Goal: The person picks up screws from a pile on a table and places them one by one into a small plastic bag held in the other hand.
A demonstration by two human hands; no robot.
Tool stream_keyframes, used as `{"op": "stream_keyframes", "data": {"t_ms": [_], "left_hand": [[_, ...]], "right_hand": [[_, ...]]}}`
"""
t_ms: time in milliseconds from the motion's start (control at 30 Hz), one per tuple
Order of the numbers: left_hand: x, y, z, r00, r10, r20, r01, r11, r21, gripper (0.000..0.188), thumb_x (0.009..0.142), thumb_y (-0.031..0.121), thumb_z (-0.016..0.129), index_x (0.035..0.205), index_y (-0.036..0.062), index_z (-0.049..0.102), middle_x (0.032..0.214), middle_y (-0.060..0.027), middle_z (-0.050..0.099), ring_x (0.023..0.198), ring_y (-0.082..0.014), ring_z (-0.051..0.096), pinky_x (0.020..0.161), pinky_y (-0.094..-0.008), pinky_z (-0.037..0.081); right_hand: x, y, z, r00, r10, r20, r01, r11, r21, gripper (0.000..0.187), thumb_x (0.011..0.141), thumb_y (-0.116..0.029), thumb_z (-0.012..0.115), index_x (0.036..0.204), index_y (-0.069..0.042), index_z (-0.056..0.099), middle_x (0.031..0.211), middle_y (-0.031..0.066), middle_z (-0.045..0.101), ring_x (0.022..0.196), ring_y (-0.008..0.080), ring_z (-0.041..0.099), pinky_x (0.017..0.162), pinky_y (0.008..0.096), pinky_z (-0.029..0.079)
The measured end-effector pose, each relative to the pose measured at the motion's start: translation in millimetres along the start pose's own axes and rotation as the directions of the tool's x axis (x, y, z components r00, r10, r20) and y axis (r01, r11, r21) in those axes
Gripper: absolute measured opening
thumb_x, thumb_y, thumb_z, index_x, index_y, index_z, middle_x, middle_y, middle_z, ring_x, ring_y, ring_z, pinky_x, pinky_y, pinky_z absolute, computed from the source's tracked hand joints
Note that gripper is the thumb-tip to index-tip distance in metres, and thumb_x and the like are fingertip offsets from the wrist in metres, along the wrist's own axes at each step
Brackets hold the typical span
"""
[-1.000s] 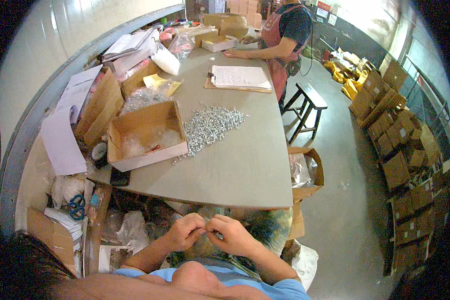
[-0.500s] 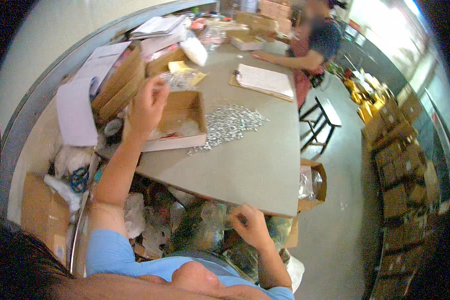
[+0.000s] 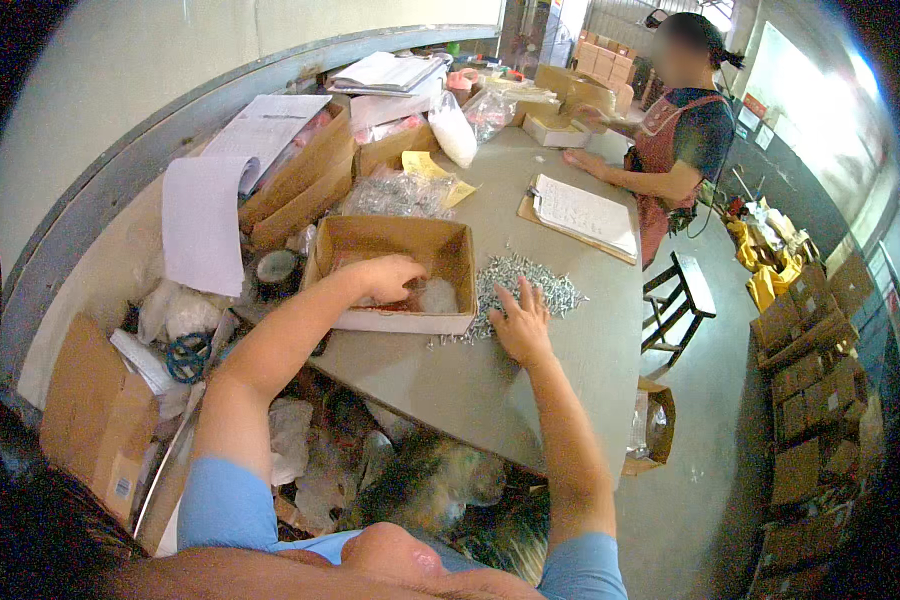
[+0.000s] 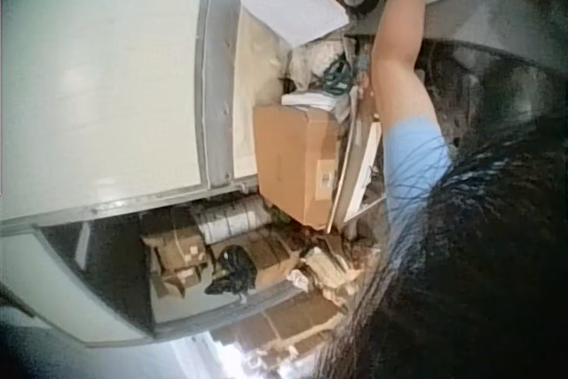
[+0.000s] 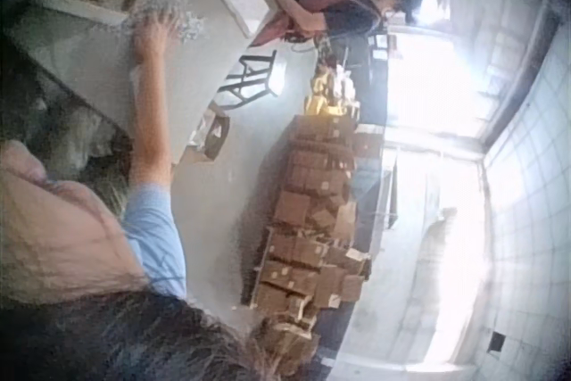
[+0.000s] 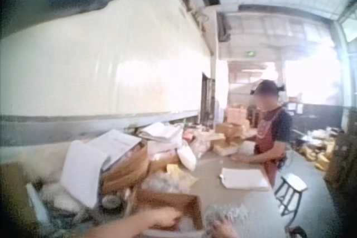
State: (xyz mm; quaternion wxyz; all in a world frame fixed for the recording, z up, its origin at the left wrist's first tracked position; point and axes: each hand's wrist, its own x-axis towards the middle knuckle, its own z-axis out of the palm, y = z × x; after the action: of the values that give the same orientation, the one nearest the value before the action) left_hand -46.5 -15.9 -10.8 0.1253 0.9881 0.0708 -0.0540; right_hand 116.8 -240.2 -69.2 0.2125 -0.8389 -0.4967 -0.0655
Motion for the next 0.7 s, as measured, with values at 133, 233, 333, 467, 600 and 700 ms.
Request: {"op": "stream_keyframes", "data": {"t_ms": [133,233,333,467,600,700], "left_hand": [[22,1,3,0.995,0.063,-0.074,-0.067,0.997,-0.047,0.035,0.08,0.011,0.057,0.114,0.0018,0.058,0.111,-0.022,0.059,0.109,-0.0376,0.053,0.094,-0.0432,0.043],[38,10,3,0.998,0.059,-0.019,-0.058,0.998,0.023,0.036,0.079,0.011,0.058,0.113,0.0021,0.059,0.109,-0.0221,0.06,0.108,-0.0379,0.054,0.092,-0.043,0.044],[45,9,11,0.999,0.034,-0.017,-0.031,0.99,0.137,0.034,0.079,0.013,0.059,0.111,0.0021,0.06,0.105,-0.0216,0.062,0.102,-0.0382,0.057,0.088,-0.043,0.046],[43,14,0,0.999,-0.039,-0.016,0.04,0.999,0.031,0.027,0.081,0.019,0.06,0.102,0.0036,0.066,0.099,-0.0196,0.065,0.094,-0.0368,0.062,0.083,-0.0436,0.048],[29,15,-14,0.988,-0.064,-0.142,0.048,0.992,-0.116,0.024,0.085,0.023,0.058,0.098,0.0058,0.069,0.094,-0.0177,0.066,0.088,-0.0332,0.064,0.078,-0.0418,0.049],[18,3,-10,0.919,0.034,-0.394,-0.091,0.988,-0.127,0.02,0.083,0.021,0.062,0.094,0.007,0.07,0.088,-0.0192,0.066,0.084,-0.0367,0.063,0.077,-0.041,0.05]], "right_hand": [[6,-9,15,0.995,-0.062,0.074,0.06,0.998,0.03,0.043,0.09,-0.034,0.052,0.127,-0.013,0.051,0.138,0.0144,0.04,0.13,0.0382,0.033,0.108,0.0461,0.028],[-2,-4,11,0.977,-0.18,0.116,0.163,0.976,0.141,0.043,0.092,-0.037,0.049,0.126,-0.012,0.051,0.134,0.0134,0.043,0.126,0.0334,0.038,0.104,0.0502,0.03],[-38,-18,-6,0.965,-0.187,0.184,0.172,0.98,0.096,0.046,0.091,-0.042,0.049,0.127,-0.012,0.049,0.134,0.0142,0.043,0.127,0.0341,0.037,0.105,0.051,0.028],[-98,-22,-28,0.965,-0.143,0.221,0.166,0.982,-0.091,0.057,0.093,-0.049,0.044,0.139,-0.017,0.038,0.147,0.0133,0.03,0.137,0.0355,0.023,0.109,0.0567,0.019],[-148,-30,-53,0.977,0.016,0.213,0.023,0.984,-0.176,0.068,0.089,-0.056,0.046,0.145,-0.025,0.027,0.153,0.013,0.017,0.14,0.0422,0.012,0.108,0.0604,0.016],[-155,-32,-52,0.988,0.054,0.146,-0.03,0.987,-0.161,0.072,0.087,-0.058,0.048,0.146,-0.025,0.026,0.153,0.0149,0.015,0.139,0.0438,0.012,0.109,0.0595,0.016]]}}
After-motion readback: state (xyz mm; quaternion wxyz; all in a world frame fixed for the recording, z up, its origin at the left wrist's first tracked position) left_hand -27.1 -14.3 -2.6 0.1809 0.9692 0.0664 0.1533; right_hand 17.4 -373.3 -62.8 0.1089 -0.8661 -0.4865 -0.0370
